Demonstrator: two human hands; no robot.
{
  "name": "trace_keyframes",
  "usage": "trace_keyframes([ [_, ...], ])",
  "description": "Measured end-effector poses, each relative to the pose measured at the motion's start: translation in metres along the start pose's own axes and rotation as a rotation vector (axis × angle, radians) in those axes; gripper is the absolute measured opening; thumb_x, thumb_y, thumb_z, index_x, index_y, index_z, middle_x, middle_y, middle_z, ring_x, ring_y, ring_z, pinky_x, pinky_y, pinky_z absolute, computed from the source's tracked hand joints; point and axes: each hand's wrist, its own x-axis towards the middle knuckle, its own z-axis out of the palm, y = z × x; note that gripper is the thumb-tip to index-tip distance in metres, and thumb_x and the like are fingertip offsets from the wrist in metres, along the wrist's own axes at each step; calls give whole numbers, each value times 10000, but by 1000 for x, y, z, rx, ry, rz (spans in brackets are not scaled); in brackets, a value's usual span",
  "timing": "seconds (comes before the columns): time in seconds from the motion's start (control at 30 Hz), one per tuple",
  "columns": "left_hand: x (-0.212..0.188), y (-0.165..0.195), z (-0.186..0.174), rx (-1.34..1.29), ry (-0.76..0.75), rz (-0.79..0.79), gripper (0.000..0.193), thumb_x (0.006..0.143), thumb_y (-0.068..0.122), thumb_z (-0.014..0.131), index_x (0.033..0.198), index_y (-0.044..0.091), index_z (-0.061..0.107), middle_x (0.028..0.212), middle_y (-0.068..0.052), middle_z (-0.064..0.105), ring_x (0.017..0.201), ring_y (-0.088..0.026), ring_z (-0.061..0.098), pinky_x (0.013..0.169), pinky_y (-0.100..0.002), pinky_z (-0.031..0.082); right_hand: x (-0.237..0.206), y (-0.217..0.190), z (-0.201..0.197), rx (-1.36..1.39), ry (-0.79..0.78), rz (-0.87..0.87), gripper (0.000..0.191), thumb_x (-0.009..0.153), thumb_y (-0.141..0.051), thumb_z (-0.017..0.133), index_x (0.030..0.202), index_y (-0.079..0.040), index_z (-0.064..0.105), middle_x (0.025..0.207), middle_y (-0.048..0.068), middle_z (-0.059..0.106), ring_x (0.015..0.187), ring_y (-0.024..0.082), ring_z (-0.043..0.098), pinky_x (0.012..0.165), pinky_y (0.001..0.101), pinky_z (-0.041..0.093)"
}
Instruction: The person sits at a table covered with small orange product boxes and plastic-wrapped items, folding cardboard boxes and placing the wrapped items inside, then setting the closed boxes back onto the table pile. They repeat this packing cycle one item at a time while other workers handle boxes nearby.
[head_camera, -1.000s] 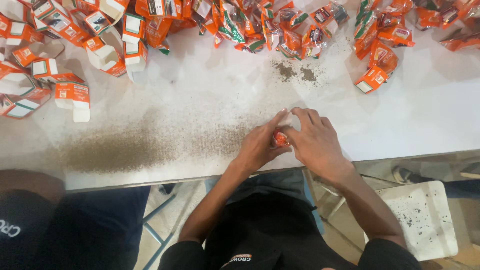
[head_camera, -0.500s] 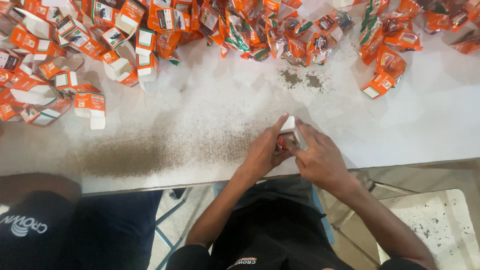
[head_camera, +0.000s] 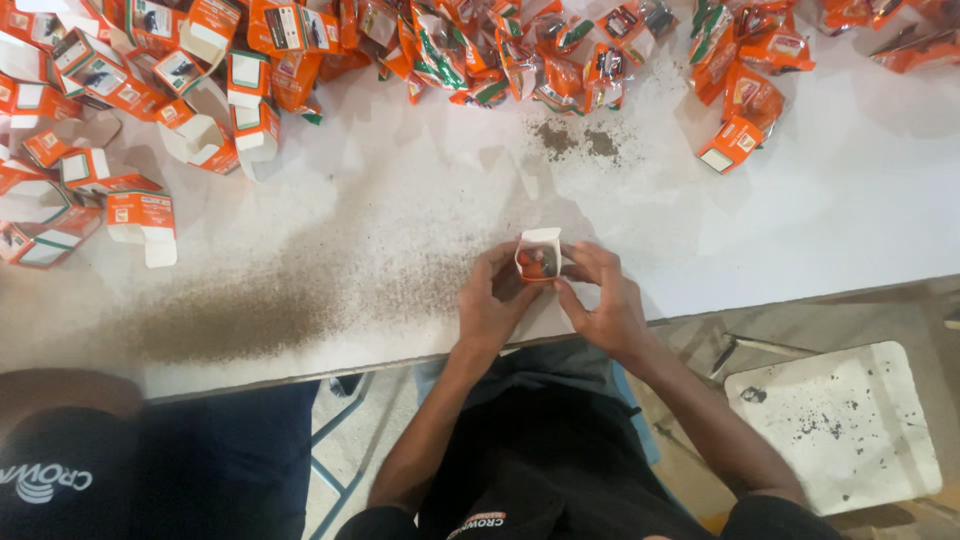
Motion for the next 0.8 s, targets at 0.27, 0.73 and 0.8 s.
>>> trace_keyframes([
  [0.27,7,27,-16,648,-160,469,561,872,106,819,1389,44,609,1518,-236,514,1220,-404,659,948,-430,583,1,3,3,-159,-44,-157,411,833,-6,710,1233,-99,721,1330,174,595,1013,296,717,812,401,600],
  [0.73,68,21,-26,314,-226,423,343,837,64,864,1061,74,604,1316,-143,705,1309,-326,667,1013,-386,598,53,20,-21,-118,-42,-432,218,864,-129,825,995,-118,651,1328,66,708,1236,296,674,1013,395,568],
  [0.8,86,30,-34,398,-301,549,338,831,37,843,1117,61,664,1295,-135,717,1285,-336,670,1031,-412,591,66,19,-19,-58,-81,-375,233,870,-142,823,1024,-120,649,1309,59,711,1265,293,671,1036,396,563],
])
